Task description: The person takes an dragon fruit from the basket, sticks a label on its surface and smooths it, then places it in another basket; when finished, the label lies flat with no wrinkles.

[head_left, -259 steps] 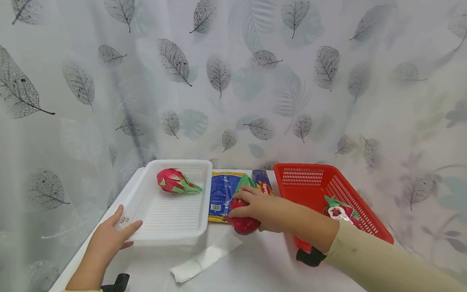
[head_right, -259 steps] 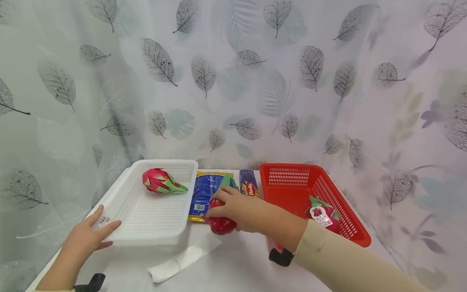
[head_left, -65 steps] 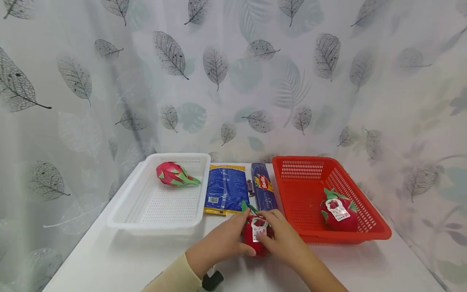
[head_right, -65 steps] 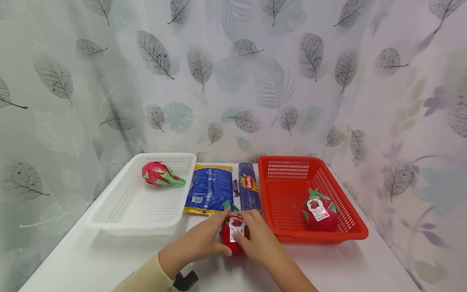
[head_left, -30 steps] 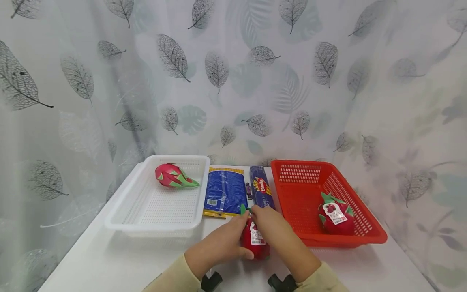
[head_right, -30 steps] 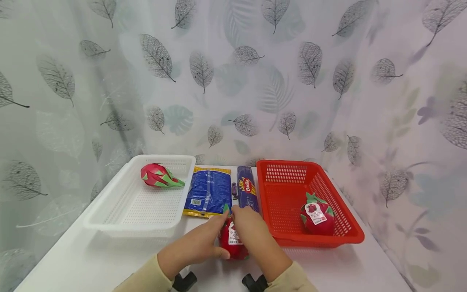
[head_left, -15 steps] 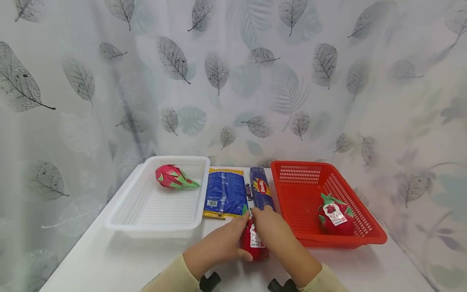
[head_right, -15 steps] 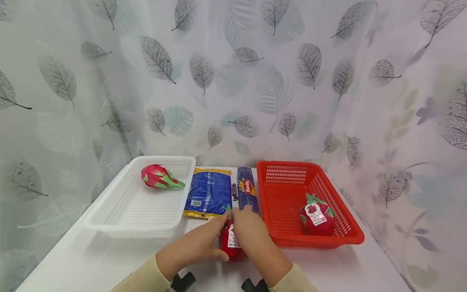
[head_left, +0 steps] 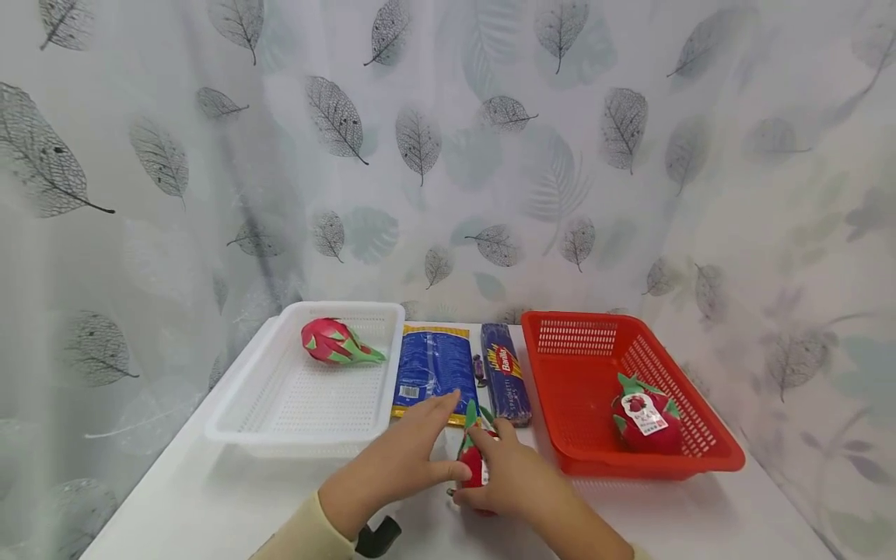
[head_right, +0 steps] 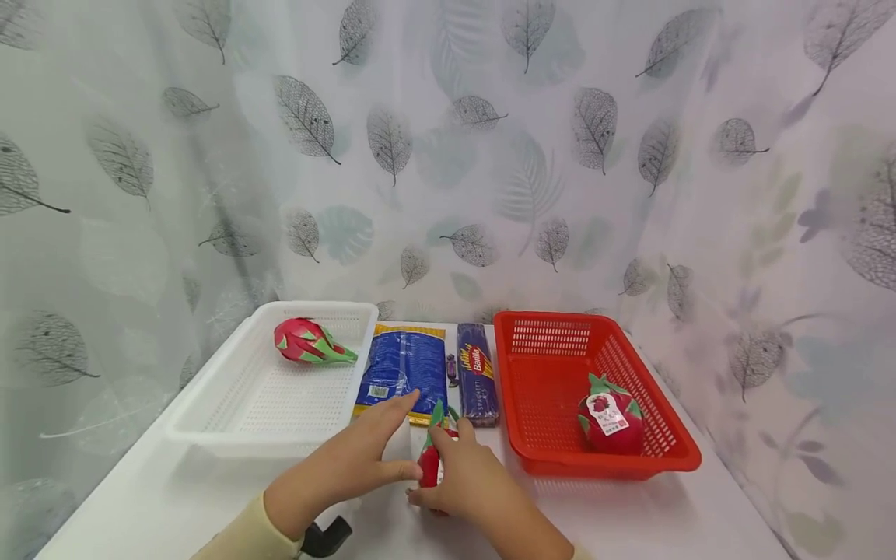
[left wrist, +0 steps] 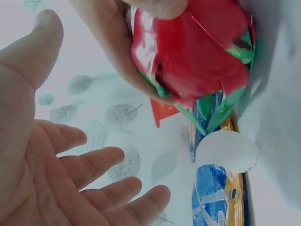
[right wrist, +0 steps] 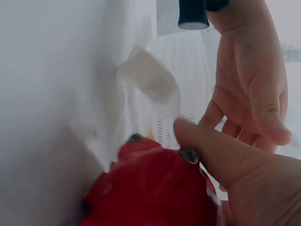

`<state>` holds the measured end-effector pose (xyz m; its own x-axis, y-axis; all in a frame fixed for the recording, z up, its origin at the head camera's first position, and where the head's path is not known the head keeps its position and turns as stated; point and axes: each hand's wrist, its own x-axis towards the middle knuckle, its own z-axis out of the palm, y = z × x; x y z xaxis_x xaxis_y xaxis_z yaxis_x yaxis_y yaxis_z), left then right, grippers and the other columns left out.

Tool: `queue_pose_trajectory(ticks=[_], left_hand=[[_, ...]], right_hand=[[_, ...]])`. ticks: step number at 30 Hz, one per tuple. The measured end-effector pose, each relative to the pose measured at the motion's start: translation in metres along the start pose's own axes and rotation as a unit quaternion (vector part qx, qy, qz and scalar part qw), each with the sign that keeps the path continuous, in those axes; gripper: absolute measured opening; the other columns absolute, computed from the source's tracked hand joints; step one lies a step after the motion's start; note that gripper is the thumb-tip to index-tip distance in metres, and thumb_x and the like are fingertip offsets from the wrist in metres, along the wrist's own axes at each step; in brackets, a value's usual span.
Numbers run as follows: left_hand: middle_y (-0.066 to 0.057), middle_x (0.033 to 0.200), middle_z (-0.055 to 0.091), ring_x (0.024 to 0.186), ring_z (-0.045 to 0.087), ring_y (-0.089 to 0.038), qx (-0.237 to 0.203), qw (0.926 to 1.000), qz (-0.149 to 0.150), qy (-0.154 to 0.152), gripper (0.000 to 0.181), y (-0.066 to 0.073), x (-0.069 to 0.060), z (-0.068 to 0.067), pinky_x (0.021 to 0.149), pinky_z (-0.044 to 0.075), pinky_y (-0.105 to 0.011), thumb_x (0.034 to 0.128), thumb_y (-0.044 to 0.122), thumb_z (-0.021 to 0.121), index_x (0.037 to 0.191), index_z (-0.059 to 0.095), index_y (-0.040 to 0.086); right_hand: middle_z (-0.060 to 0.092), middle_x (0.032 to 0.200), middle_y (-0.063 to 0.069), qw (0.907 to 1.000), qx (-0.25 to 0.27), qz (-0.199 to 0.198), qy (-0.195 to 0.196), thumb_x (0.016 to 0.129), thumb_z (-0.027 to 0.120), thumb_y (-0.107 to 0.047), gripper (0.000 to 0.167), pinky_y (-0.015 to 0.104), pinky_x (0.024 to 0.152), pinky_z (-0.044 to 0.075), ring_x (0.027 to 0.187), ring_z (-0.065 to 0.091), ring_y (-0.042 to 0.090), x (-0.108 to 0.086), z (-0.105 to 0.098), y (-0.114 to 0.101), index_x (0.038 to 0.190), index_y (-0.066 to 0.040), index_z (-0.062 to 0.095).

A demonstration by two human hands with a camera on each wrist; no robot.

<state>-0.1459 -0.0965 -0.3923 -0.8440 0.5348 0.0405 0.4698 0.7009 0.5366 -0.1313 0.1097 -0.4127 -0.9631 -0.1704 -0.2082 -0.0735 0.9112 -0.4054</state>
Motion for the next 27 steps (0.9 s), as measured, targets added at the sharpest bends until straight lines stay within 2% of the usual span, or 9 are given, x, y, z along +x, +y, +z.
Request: queue_pose_trajectory(ticks=[5, 9, 11, 13, 16, 19, 21, 24, 27], left_hand=[[-0.003, 0.173, 0.037, 0.160, 0.036, -0.032, -0.005, 0.9999, 0.003, 0.013, 0.100, 0.005, 0.001, 0.000, 0.123, 0.041, -0.060, 0.0895, 0.063, 0.076, 0.170, 0.029, 0.026], [-0.002, 0.167, 0.048, 0.156, 0.044, -0.031, -0.016, 0.9972, 0.003, 0.074, 0.086, 0.011, 0.006, 0.000, 0.119, 0.046, -0.060, 0.0942, 0.060, 0.074, 0.165, 0.041, 0.026], [-0.002, 0.162, 0.055, 0.152, 0.050, -0.030, -0.031, 0.9929, 0.001, 0.115, 0.073, 0.015, 0.008, 0.000, 0.116, 0.050, -0.059, 0.0979, 0.055, 0.072, 0.161, 0.049, 0.026], [-0.001, 0.158, 0.058, 0.147, 0.055, -0.029, -0.059, 0.9870, -0.002, 0.149, 0.063, 0.017, 0.012, 0.001, 0.112, 0.054, -0.056, 0.1014, 0.052, 0.068, 0.157, 0.055, 0.025], [-0.002, 0.158, 0.059, 0.146, 0.057, -0.029, -0.123, 0.9777, -0.017, 0.170, 0.056, 0.020, 0.019, 0.004, 0.111, 0.055, -0.055, 0.1046, 0.048, 0.064, 0.154, 0.058, 0.022], [-0.005, 0.159, 0.057, 0.146, 0.056, -0.033, -0.175, 0.9717, -0.035, 0.154, 0.055, 0.024, 0.032, 0.012, 0.112, 0.053, -0.059, 0.1060, 0.049, 0.060, 0.154, 0.058, 0.022], [-0.006, 0.160, 0.055, 0.145, 0.057, -0.034, -0.189, 0.9725, -0.043, 0.129, 0.057, 0.031, 0.042, 0.021, 0.112, 0.052, -0.062, 0.1050, 0.050, 0.060, 0.155, 0.056, 0.024], [-0.006, 0.163, 0.053, 0.144, 0.057, -0.034, -0.200, 0.9753, -0.034, 0.088, 0.062, 0.048, 0.060, 0.038, 0.111, 0.054, -0.061, 0.1018, 0.049, 0.066, 0.158, 0.053, 0.025], [-0.004, 0.164, 0.050, 0.146, 0.054, -0.032, -0.223, 0.9729, -0.031, 0.051, 0.074, 0.069, 0.079, 0.057, 0.111, 0.055, -0.058, 0.0964, 0.050, 0.074, 0.161, 0.048, 0.025]], right_hand=[[0.048, 0.158, 0.018, 0.9995, 0.024, -0.017, 0.004, 0.066, 0.096, -0.052, 0.091, 0.064, 0.073, 0.065, 0.115, 0.065, 0.036, -0.012, 0.005, 0.010, 0.149, -0.032, 0.062], [0.051, 0.156, 0.013, 0.9976, 0.065, -0.024, -0.003, 0.063, 0.099, -0.045, 0.089, 0.060, 0.067, 0.066, 0.121, 0.062, 0.036, -0.031, 0.004, 0.022, 0.145, -0.036, 0.064], [0.048, 0.159, 0.010, 0.9957, 0.090, -0.018, 0.002, 0.062, 0.099, -0.046, 0.091, 0.059, 0.066, 0.066, 0.128, 0.057, 0.039, -0.044, -0.001, 0.027, 0.145, -0.040, 0.063], [0.045, 0.162, 0.007, 0.9932, 0.112, -0.019, 0.024, 0.062, 0.099, -0.049, 0.092, 0.057, 0.067, 0.066, 0.136, 0.052, 0.041, -0.061, -0.010, 0.033, 0.146, -0.043, 0.061], [0.038, 0.167, 0.002, 0.9885, 0.134, -0.016, 0.069, 0.068, 0.097, -0.049, 0.090, 0.050, 0.070, 0.068, 0.145, 0.044, 0.039, -0.090, -0.028, 0.041, 0.149, -0.045, 0.057], [0.033, 0.169, -0.001, 0.9802, 0.141, -0.024, 0.137, 0.077, 0.094, -0.044, 0.088, 0.042, 0.070, 0.068, 0.149, 0.038, 0.036, -0.113, -0.049, 0.050, 0.154, -0.043, 0.052], [0.031, 0.170, 0.002, 0.9733, 0.125, -0.031, 0.190, 0.082, 0.091, -0.043, 0.087, 0.040, 0.069, 0.068, 0.149, 0.035, 0.036, -0.123, -0.063, 0.056, 0.158, -0.039, 0.048], [0.034, 0.167, 0.010, 0.9549, 0.086, -0.048, 0.280, 0.082, 0.093, -0.037, 0.092, 0.050, 0.070, 0.068, 0.142, 0.040, 0.040, -0.126, -0.083, 0.067, 0.161, -0.032, 0.045], [0.037, 0.165, 0.016, 0.9384, 0.059, -0.073, 0.333, 0.082, 0.093, -0.030, 0.092, 0.062, 0.074, 0.066, 0.139, 0.043, 0.045, -0.118, -0.101, 0.079, 0.161, -0.027, 0.046]])
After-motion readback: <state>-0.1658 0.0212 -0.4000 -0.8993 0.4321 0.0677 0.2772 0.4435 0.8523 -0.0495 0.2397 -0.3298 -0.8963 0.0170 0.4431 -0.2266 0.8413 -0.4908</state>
